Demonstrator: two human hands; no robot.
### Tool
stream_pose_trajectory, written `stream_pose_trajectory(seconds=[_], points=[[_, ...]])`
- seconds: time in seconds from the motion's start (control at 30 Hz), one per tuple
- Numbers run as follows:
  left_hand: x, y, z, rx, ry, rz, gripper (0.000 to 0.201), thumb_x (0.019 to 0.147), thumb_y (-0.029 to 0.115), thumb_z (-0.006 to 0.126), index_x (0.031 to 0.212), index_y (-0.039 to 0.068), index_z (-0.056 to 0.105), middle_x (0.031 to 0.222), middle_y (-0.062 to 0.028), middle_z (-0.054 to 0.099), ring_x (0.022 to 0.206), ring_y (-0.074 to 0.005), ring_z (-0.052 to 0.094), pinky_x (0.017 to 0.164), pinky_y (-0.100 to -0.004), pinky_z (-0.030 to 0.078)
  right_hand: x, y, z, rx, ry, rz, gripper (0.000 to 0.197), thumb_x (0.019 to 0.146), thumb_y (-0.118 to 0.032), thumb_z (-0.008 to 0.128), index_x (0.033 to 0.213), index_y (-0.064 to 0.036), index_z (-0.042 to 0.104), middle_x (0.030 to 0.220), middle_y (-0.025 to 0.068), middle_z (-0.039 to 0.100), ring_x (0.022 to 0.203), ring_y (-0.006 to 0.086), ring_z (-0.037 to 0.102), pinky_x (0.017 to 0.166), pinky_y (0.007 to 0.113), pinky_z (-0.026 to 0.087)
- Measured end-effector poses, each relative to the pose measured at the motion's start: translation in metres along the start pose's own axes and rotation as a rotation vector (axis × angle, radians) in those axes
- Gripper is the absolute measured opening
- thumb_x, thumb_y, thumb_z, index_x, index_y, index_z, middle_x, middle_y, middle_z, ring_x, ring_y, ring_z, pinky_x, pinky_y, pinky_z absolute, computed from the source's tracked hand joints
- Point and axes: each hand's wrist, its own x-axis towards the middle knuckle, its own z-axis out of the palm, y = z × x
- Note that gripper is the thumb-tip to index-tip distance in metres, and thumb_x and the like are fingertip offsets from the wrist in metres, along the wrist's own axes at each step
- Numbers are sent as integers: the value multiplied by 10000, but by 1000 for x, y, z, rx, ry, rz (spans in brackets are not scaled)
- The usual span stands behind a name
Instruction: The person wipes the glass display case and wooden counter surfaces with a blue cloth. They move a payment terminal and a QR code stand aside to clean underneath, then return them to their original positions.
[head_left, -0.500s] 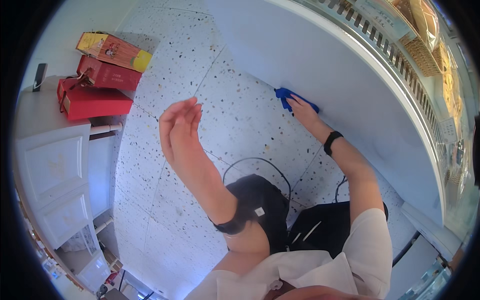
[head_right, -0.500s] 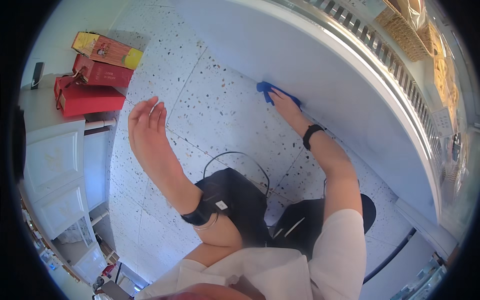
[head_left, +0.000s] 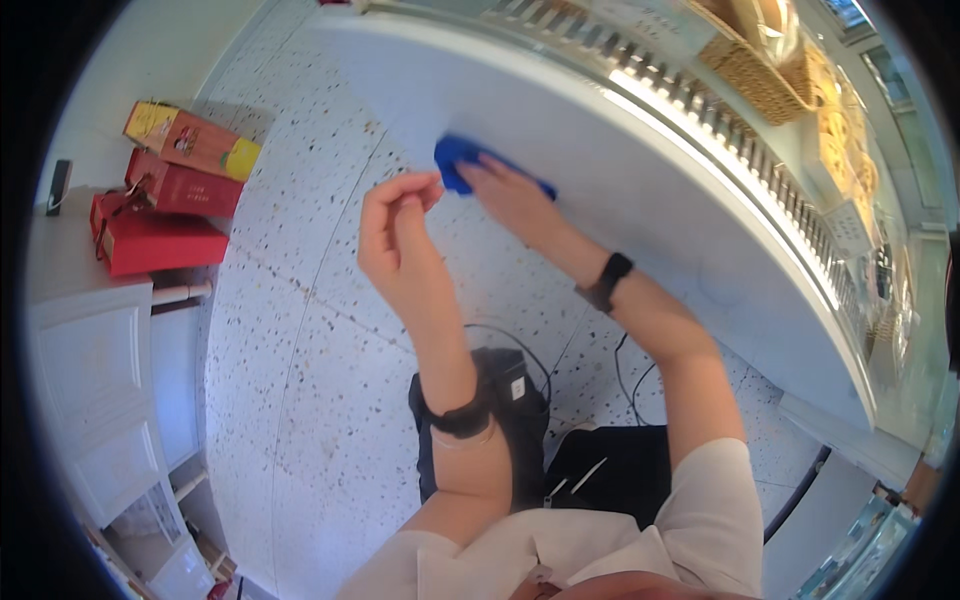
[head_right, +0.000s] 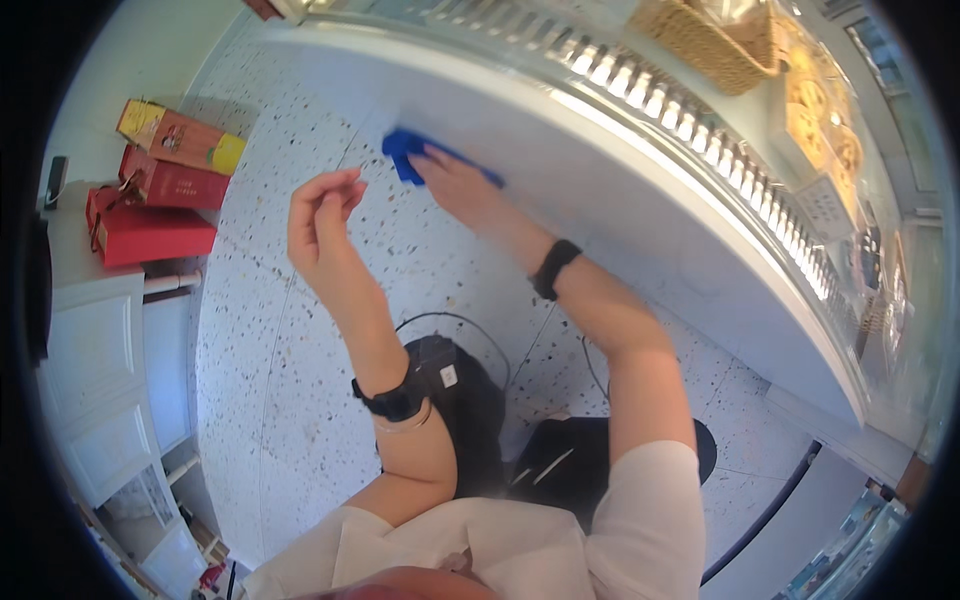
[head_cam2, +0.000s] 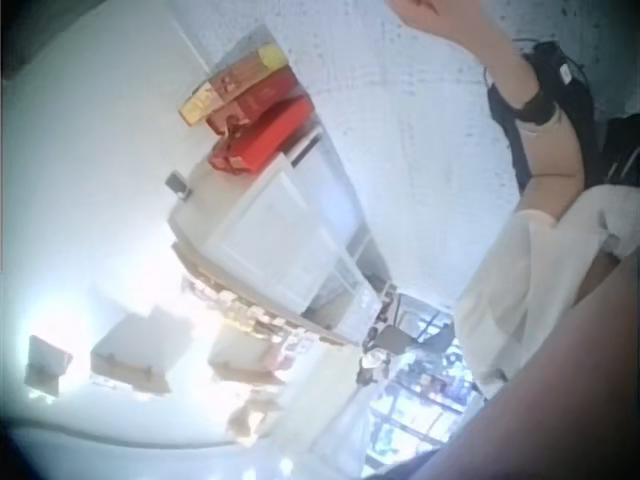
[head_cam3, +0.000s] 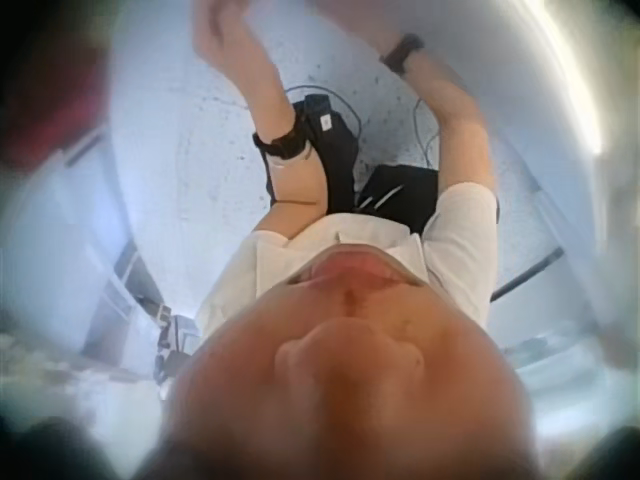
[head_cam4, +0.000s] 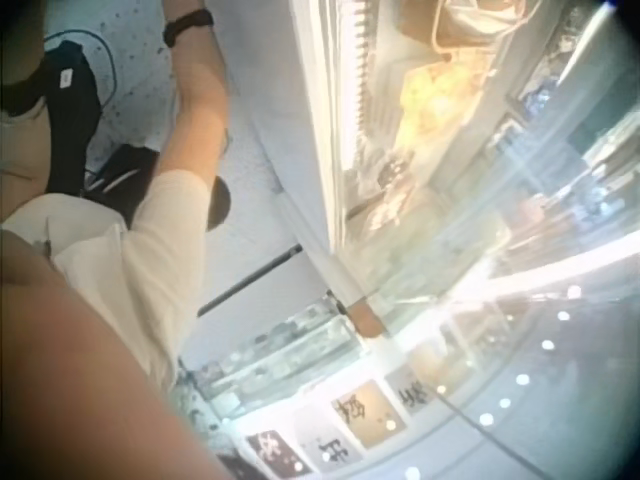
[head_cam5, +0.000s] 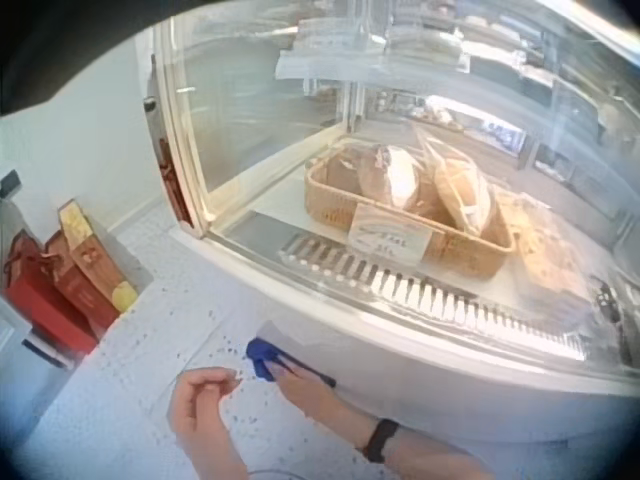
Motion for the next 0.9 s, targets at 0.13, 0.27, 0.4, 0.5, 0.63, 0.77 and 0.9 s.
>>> stream_pose_trajectory(seconds=[0.13,0.27,0.4,0.5,0.63,0.77,0.9], points=[[-3,-7,-13,169,-40,-62,192,908,6,455,953,18,640,928,-67,668,796,-128,601,784,-281,491,-105,-15,23,-114,-596,-238,377,854,-129,514,1191,-1,624,1425,91,480,1334,201,410,1179,331,253],[-13,-8,-2,324,-197,-171,212,907,37,459,996,57,651,951,-51,679,769,-113,595,734,-276,478,-239,3,-27,-246,-640,-306,360,858,-146,516,1167,-18,650,1396,38,520,1327,145,411,1185,343,230],[-17,-17,23,250,-342,-225,231,925,60,470,1058,15,654,953,-80,681,857,-145,613,799,-285,483,-196,50,-165,-308,-477,-315,273,813,-156,570,1044,-81,697,1379,32,535,1306,142,430,1167,352,276],[-19,-18,31,263,-370,-204,233,929,48,462,1048,14,659,935,-75,679,820,-136,606,777,-277,483,-142,67,-239,-194,-242,-98,241,798,-141,578,998,-97,705,1384,39,531,1294,143,442,1143,344,312],[-20,-9,33,202,-288,-108,226,931,27,451,1004,17,665,900,-67,674,759,-116,587,742,-264,480,-103,51,-213,-73,-36,35,218,817,-114,556,977,-110,704,1385,51,535,1275,140,470,1100,329,353],[-19,-11,36,148,-255,-66,219,930,21,451,972,18,666,872,-57,667,728,-102,569,722,-251,474,-112,22,-83,-120,-294,-217,305,813,-153,571,1084,-39,649,1366,96,536,1319,183,423,1181,370,254],[-27,1,31,183,-224,-27,208,928,18,454,936,20,662,811,-42,663,704,-95,578,650,-232,450,-231,-4,7,-238,-484,-206,303,860,-169,544,1085,-11,673,1364,91,527,1334,190,403,1181,345,248]])
